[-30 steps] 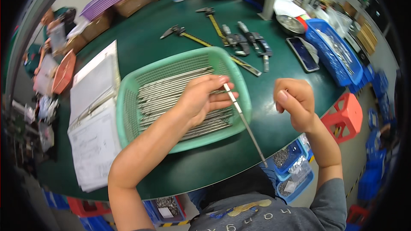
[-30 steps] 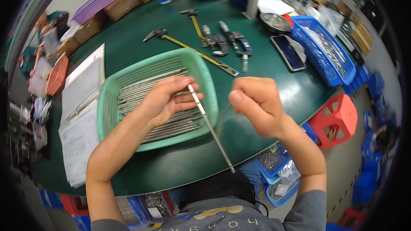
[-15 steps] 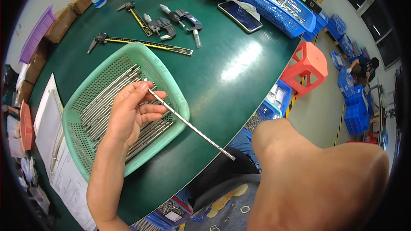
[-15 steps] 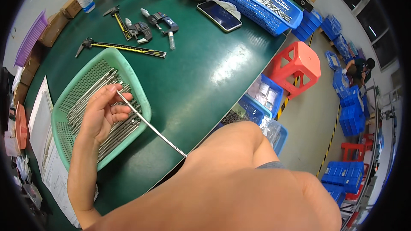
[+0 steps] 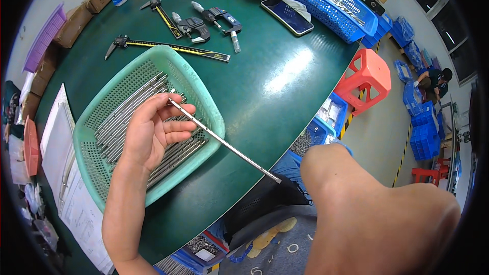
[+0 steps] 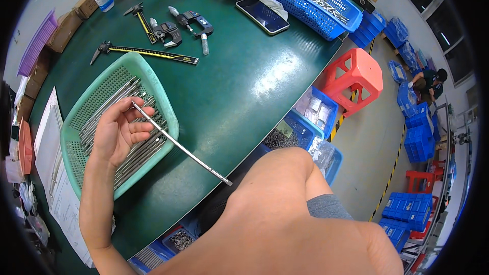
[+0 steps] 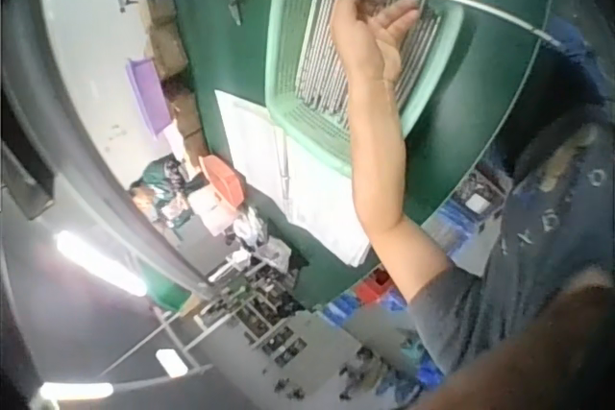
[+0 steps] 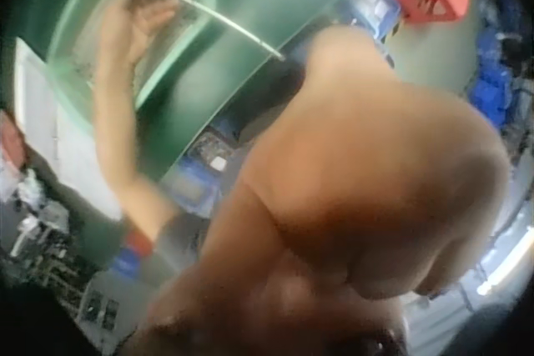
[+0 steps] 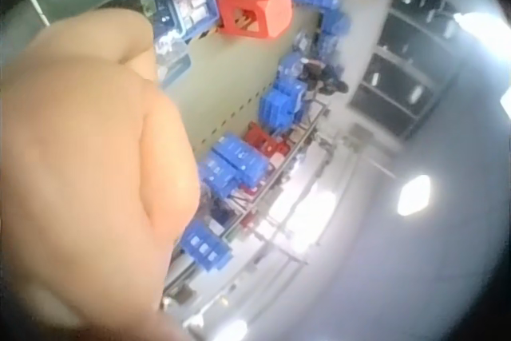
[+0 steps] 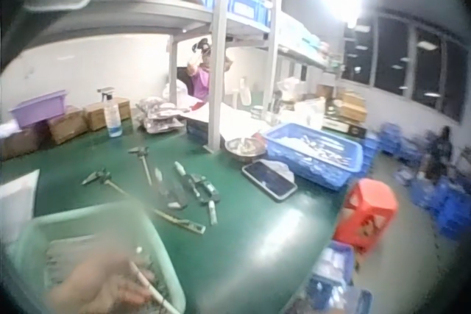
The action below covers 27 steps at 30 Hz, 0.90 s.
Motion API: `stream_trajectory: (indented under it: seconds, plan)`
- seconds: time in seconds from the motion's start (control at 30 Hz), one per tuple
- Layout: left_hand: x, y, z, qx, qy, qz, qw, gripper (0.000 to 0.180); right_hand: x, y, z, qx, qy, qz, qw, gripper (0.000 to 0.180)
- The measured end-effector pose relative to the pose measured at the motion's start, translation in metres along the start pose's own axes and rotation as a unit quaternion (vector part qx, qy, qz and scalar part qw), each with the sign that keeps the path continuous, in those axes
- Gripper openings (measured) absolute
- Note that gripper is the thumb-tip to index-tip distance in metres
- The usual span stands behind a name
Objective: The person repeatedly picks up long metal rods from a green basket and inserts small cylindrical components into one end of each rod. The person handles the items one at a time, performing a repetitive insertion motion. The workspace includes a green table with various tools and other workers in the background.
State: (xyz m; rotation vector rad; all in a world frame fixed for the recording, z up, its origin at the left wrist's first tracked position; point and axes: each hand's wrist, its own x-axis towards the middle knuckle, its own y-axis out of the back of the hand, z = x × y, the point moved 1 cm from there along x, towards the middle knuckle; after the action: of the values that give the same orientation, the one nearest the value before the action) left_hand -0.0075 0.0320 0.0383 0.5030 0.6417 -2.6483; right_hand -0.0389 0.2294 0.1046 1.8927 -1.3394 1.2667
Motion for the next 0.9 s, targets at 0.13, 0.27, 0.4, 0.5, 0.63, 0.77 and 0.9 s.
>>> stream_trajectory:
  seconds: [0.13, 0.27, 0.4, 0.5, 0.63, 0.77, 0.9]
  plan:
    - [0.001, 0.002, -0.001, 0.014, -0.013, 0.009, 1.0, 0.022, -0.001, 0.003, 0.002, -0.006, -0.006, 0.004, 1.0, 0.019]
    - [0.002, 0.001, -0.001, 0.021, -0.031, 0.023, 0.999, 0.024, 0.0, 0.005, 0.001, -0.012, -0.015, 0.008, 1.0, 0.017]
    - [0.003, 0.002, 0.001, 0.018, -0.034, 0.021, 0.999, 0.026, 0.001, 0.009, -0.001, -0.053, -0.047, 0.015, 0.997, 0.016]
    - [0.001, 0.014, -0.002, 0.021, -0.036, 0.029, 0.999, 0.026, -0.009, 0.027, -0.002, -0.189, -0.096, 0.05, 0.976, 0.015]
    - [-0.001, 0.006, 0.004, 0.022, -0.04, 0.006, 0.999, 0.025, -0.006, 0.071, 0.017, -0.618, -0.201, 0.001, 0.76, 0.013]
    - [-0.003, 0.007, 0.003, 0.019, -0.039, 0.005, 0.999, 0.026, -0.014, 0.107, 0.051, -0.697, -0.224, -0.019, 0.681, 0.008]
    - [-0.001, 0.008, 0.001, 0.006, -0.044, 0.0, 0.999, 0.024, -0.01, 0.115, 0.06, -0.702, -0.228, 0.006, 0.674, 0.009]
